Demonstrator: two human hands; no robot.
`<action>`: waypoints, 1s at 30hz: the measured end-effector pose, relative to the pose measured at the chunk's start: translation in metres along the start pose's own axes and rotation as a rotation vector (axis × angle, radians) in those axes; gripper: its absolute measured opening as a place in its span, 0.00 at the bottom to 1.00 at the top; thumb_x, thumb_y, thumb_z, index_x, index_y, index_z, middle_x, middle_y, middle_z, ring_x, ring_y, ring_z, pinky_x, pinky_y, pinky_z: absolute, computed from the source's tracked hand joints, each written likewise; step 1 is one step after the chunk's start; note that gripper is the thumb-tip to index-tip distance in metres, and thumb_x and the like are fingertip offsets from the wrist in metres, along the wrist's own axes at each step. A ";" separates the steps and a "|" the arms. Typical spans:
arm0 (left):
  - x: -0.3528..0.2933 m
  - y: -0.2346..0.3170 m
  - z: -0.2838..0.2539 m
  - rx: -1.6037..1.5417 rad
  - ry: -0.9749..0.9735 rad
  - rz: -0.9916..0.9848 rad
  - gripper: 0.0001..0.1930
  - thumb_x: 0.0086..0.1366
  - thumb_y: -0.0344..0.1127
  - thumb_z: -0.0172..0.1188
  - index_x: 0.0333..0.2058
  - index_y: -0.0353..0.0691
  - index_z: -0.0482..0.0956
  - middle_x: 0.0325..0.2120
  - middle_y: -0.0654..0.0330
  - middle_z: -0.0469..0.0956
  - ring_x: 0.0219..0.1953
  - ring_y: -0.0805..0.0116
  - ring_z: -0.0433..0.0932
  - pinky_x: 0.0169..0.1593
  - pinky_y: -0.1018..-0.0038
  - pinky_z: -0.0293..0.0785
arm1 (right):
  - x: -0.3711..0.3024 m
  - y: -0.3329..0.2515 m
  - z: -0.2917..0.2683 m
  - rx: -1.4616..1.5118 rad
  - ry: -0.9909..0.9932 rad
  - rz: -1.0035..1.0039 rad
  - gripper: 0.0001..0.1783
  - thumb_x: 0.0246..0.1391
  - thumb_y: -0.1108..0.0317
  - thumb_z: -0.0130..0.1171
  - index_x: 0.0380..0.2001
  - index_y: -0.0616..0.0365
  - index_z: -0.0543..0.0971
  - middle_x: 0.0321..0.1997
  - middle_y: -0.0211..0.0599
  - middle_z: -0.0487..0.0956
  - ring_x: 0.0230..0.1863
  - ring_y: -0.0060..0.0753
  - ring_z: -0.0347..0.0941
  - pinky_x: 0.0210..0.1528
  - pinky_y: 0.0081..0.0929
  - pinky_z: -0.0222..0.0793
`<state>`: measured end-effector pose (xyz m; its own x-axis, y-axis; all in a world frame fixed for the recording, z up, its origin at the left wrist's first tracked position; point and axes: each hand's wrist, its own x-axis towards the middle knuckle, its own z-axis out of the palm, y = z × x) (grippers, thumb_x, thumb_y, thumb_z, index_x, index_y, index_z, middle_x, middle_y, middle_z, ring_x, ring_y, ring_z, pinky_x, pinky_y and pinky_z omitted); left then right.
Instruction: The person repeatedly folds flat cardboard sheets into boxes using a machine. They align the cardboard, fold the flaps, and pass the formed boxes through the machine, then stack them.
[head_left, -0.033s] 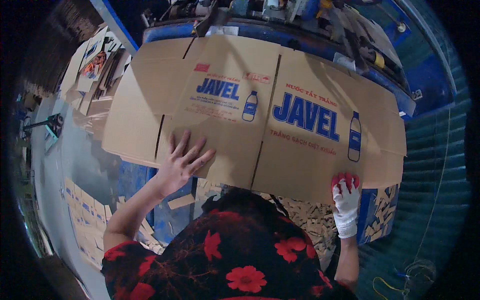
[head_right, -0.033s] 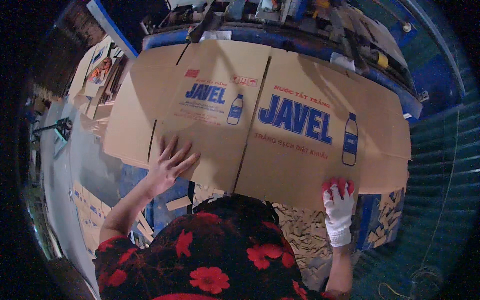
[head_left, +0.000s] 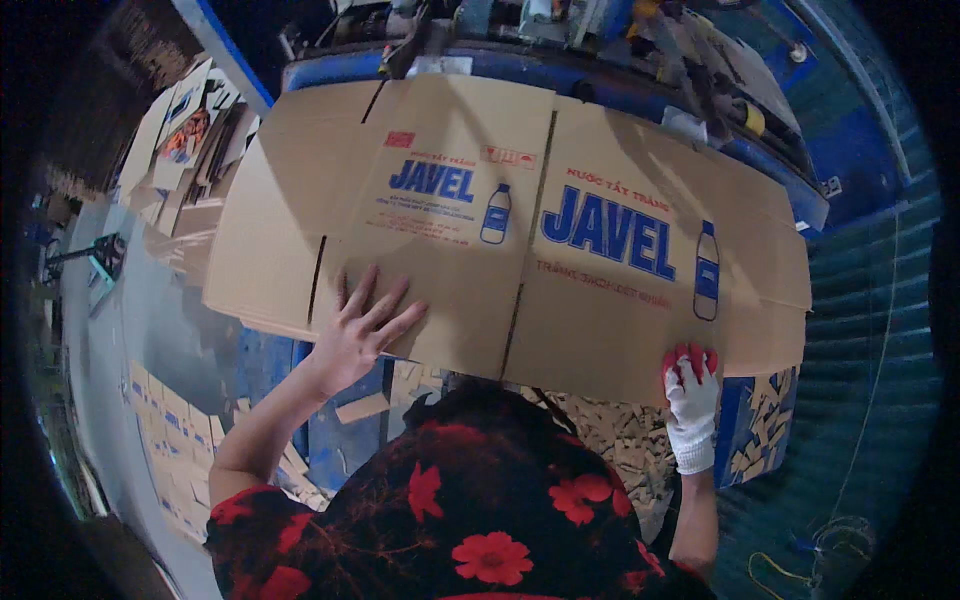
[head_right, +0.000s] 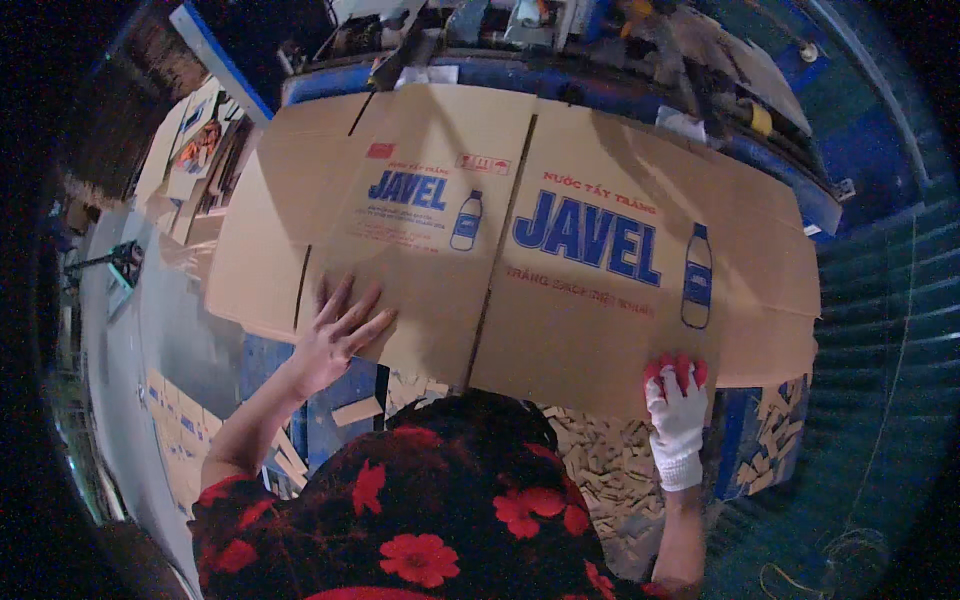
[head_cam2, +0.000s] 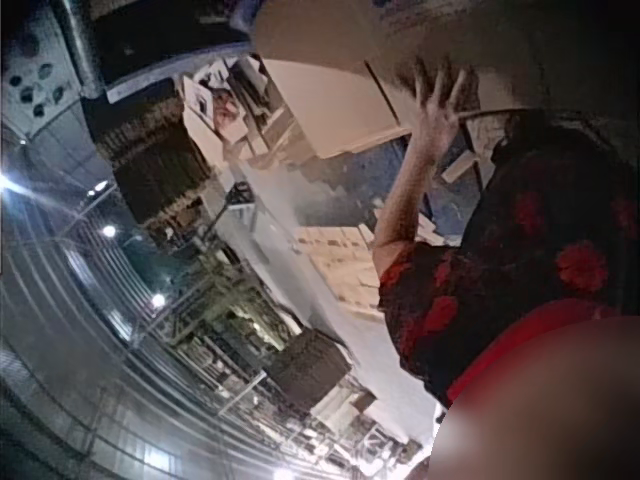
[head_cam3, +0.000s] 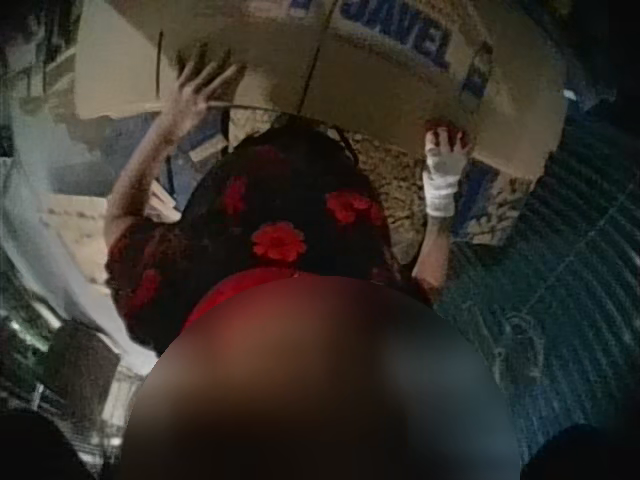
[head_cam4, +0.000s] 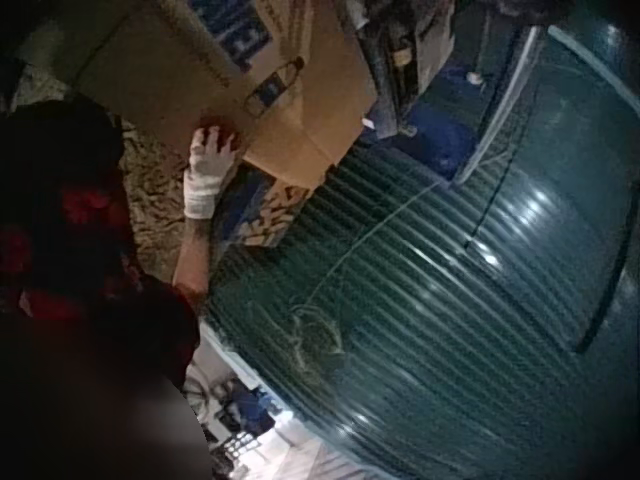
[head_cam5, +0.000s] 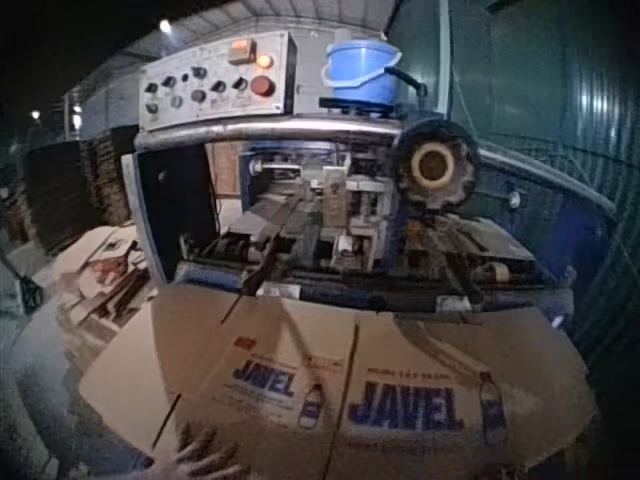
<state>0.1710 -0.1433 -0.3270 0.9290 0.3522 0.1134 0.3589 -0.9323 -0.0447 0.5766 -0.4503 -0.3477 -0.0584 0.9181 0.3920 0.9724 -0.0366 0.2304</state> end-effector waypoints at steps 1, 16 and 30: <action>0.005 -0.001 0.000 -0.018 0.048 -0.018 0.31 0.54 0.35 0.54 0.60 0.56 0.67 0.59 0.57 0.66 0.61 0.42 0.61 0.62 0.39 0.51 | 0.004 0.002 0.004 -0.001 -0.015 -0.008 0.18 0.40 0.74 0.60 0.39 0.55 0.73 0.41 0.45 0.76 0.47 0.56 0.72 0.50 0.59 0.67; 0.135 -0.077 0.033 -0.148 0.205 -0.091 0.28 0.58 0.36 0.53 0.60 0.50 0.66 0.61 0.57 0.64 0.65 0.47 0.58 0.67 0.49 0.49 | 0.141 0.098 0.066 0.040 -0.114 0.102 0.27 0.38 0.81 0.56 0.46 0.52 0.76 0.52 0.41 0.74 0.56 0.47 0.69 0.61 0.45 0.61; 0.264 -0.201 0.059 0.028 0.239 -0.588 0.31 0.63 0.44 0.54 0.65 0.58 0.56 0.63 0.60 0.60 0.67 0.59 0.53 0.66 0.46 0.46 | 0.293 0.225 0.139 -0.018 -0.056 0.380 0.39 0.41 0.79 0.60 0.61 0.57 0.64 0.64 0.43 0.65 0.66 0.48 0.58 0.69 0.39 0.48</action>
<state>0.3497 0.1425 -0.3470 0.5316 0.7735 0.3451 0.8082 -0.5851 0.0666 0.8094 -0.1348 -0.3051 0.3182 0.8581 0.4031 0.9183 -0.3847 0.0941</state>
